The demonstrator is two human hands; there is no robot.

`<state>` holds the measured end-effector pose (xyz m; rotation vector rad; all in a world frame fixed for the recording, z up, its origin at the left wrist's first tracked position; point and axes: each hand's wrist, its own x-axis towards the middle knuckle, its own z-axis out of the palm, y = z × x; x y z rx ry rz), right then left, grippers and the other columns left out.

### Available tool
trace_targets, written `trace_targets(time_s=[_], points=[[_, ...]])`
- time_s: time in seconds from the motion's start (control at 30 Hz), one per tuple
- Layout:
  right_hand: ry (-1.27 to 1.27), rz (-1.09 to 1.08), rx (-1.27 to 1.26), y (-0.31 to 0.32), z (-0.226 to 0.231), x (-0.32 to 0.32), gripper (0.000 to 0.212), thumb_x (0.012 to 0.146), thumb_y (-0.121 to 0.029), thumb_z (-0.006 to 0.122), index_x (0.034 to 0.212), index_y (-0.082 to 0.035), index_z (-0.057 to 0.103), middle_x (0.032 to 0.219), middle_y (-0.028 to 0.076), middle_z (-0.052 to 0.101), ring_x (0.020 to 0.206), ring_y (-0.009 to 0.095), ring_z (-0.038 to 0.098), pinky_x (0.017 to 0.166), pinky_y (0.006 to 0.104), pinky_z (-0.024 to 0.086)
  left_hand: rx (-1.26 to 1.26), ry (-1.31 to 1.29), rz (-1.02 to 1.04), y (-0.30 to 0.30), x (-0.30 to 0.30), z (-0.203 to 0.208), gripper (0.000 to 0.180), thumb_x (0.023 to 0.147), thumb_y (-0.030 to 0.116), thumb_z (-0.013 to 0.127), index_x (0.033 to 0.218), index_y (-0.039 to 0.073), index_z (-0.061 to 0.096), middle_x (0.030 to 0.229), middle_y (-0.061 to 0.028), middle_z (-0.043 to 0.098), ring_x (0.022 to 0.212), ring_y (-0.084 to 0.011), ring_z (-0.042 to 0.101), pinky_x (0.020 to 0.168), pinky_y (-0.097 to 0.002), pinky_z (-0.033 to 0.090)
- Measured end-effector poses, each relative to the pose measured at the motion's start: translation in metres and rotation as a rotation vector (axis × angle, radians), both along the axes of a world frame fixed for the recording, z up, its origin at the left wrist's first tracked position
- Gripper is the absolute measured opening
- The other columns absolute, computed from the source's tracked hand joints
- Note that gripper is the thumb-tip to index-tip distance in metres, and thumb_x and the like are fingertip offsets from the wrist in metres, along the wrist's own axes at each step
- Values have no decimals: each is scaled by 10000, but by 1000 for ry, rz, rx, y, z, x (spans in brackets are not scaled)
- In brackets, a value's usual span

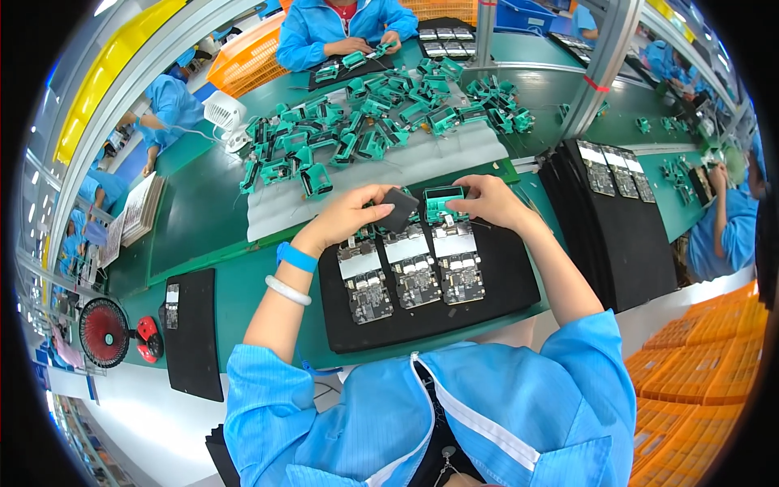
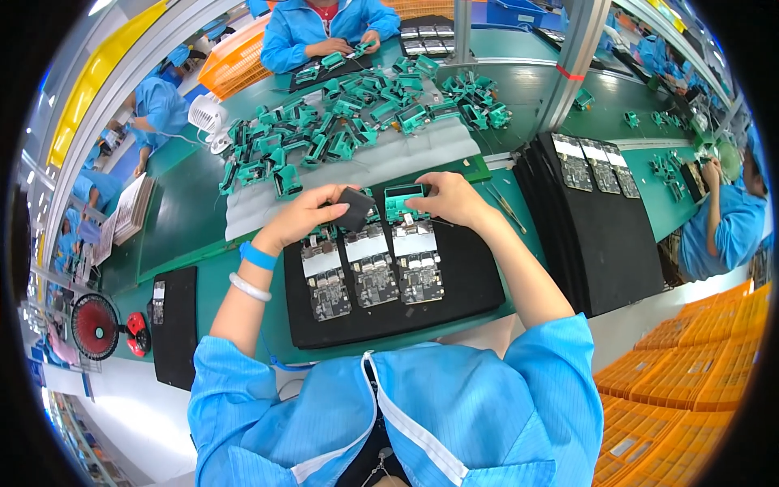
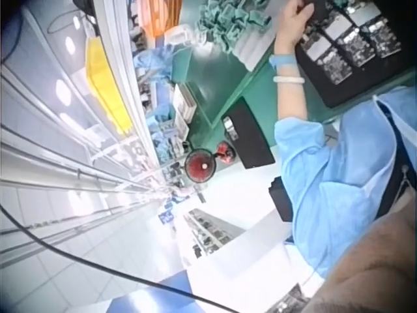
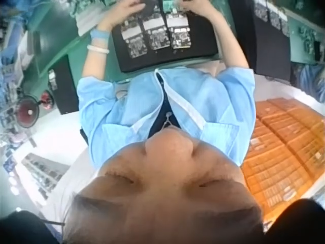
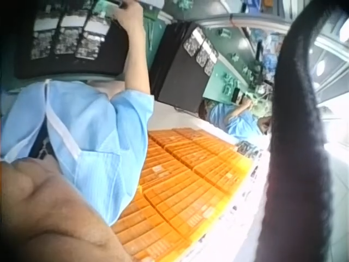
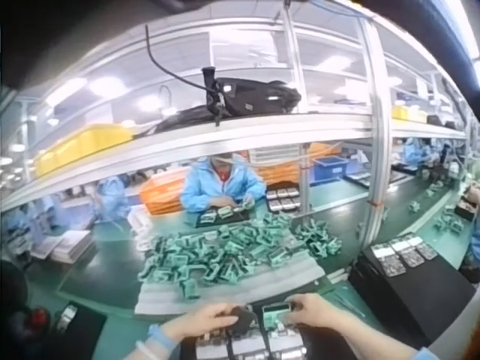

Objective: The person assembles electronic components onto circuit boards by hand.

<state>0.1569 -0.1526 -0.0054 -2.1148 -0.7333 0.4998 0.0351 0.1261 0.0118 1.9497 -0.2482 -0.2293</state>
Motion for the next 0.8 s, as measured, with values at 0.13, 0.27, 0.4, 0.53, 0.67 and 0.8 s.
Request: trace_targets(time_s=[0.13,0.27,0.4,0.53,0.67,0.8], points=[[-63,53,-74,7,-3,2,666,849,-346,751,1320,76,542,759,68,655,642,113,628,587,271,486,-96,56,2,-1,-7,1,354,987,187,585,1289,2,571,1348,-41,564,1121,-81,525,974,-261,422],[27,-81,134,-12,5,-6,650,951,-382,626,1410,45,455,935,95,673,737,120,651,646,280,514,8,37,120,18,-20,-3,364,997,188,564,1310,2,558,1298,-46,596,1134,-87,531,984,-260,419],[-359,-239,12,-66,24,-30,408,995,-255,564,1284,33,572,1128,190,662,1062,263,639,916,333,482,-324,-258,514,51,-87,-1,370,1004,212,535,1330,38,552,1256,-48,624,1147,-112,562,1022,-302,415],[-184,-220,14,-119,0,-55,355,974,-195,598,1251,26,606,1074,122,685,999,186,644,830,290,494,-103,39,703,60,-160,-10,172,990,199,571,1041,50,642,984,16,655,898,-59,558,817,-242,437],[122,-294,186,-123,-1,-71,375,960,-188,609,1282,2,599,1063,69,693,911,119,643,739,236,471,-322,292,730,10,-196,-21,161,989,197,589,879,79,593,886,39,614,808,-55,502,737,-238,406],[472,-464,492,-119,1,-62,417,959,-208,606,1314,8,566,1034,54,692,840,86,629,676,209,453,-445,157,770,-15,-208,-22,157,999,196,572,954,55,626,936,9,646,910,-74,540,847,-249,410]])
